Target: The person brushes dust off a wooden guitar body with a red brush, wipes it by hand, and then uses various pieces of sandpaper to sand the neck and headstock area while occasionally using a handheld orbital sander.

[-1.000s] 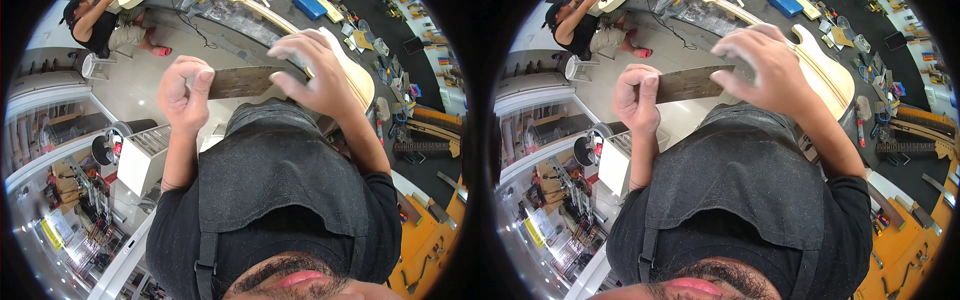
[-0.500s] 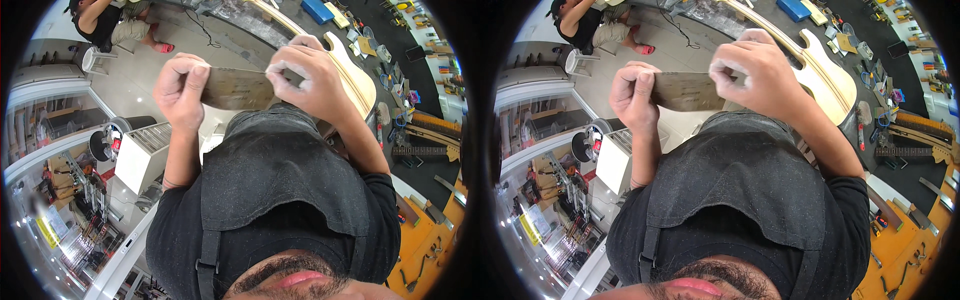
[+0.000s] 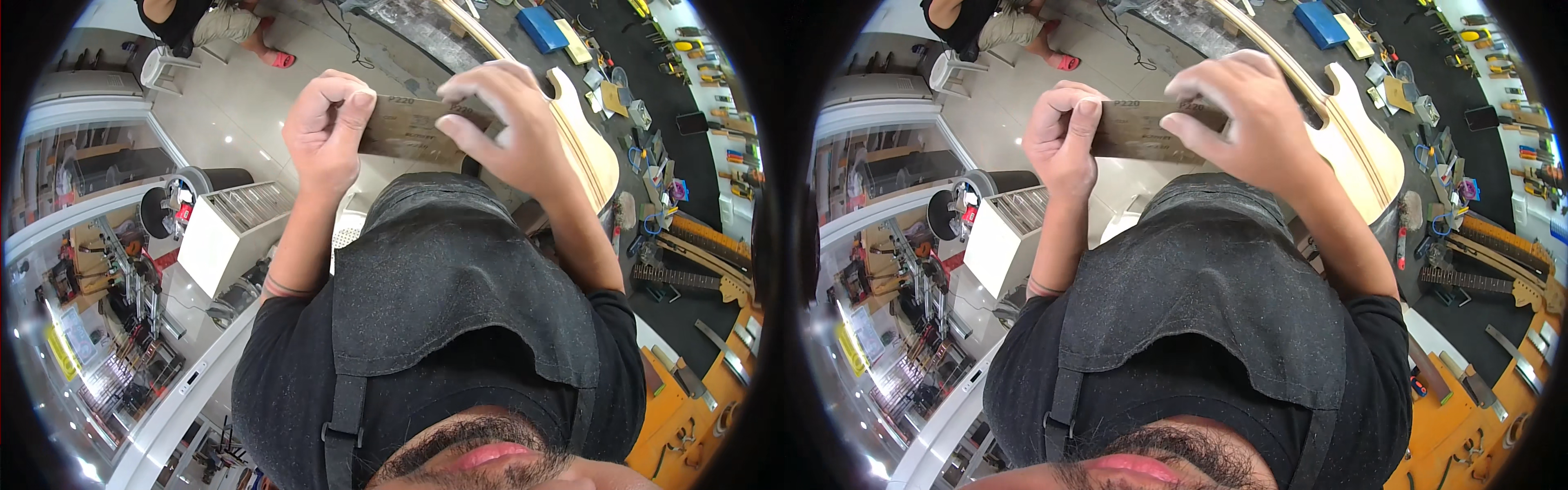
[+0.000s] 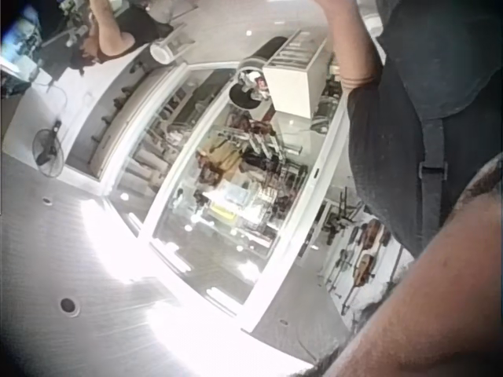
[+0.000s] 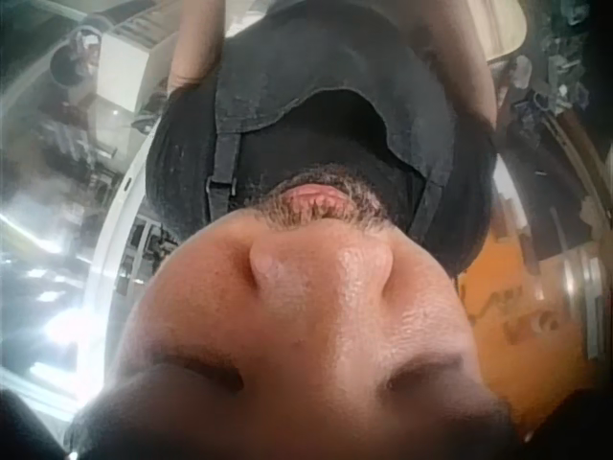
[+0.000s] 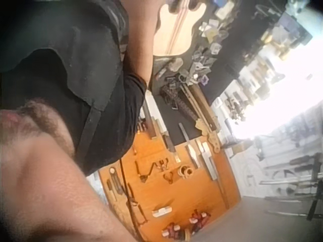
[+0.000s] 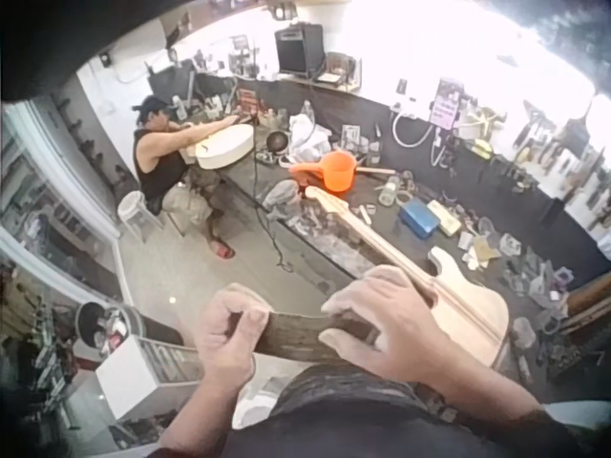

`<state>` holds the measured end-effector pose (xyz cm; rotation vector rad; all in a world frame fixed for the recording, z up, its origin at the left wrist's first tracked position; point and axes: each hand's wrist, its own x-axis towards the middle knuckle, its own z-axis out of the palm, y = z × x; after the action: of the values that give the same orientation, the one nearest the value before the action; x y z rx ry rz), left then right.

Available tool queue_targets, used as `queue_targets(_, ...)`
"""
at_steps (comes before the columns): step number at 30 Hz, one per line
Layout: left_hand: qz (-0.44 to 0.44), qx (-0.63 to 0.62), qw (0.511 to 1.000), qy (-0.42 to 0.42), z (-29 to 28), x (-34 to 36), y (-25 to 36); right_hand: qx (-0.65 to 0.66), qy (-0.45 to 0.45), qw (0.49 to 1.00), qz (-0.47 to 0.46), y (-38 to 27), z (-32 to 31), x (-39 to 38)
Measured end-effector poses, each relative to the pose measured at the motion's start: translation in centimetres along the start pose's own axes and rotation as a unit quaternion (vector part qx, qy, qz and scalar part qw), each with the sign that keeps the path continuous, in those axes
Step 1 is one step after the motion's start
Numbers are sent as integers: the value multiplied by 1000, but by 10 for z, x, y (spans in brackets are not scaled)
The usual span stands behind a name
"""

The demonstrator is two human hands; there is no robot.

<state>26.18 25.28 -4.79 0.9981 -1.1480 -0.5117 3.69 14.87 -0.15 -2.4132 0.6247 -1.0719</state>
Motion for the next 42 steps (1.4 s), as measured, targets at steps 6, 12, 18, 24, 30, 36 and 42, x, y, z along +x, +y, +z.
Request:
queue_targets(6,-35,150,976,-156,-8,9,4,-19,-98,995,-27,10,3,-4)
queue_targets(12,1,214,938,-274,-11,15,5,-16,-154,987,-38,16,-14,-5)
queue_targets(18,-28,266,945,-187,-42,31,-15,-84,-128,988,28,45,-50,-20)
queue_targets(24,125,243,904,-329,56,34,-8,-95,-155,983,-34,30,-37,-17)
queue_targets(30,113,209,910,-339,63,34,-10,-80,-137,987,-28,26,-52,-22)
queue_targets(36,89,185,921,-331,34,36,-18,-63,-141,988,7,29,-63,-33)
queue_targets(42,-67,214,955,-194,-12,36,-41,-51,-82,987,130,55,-79,-56)
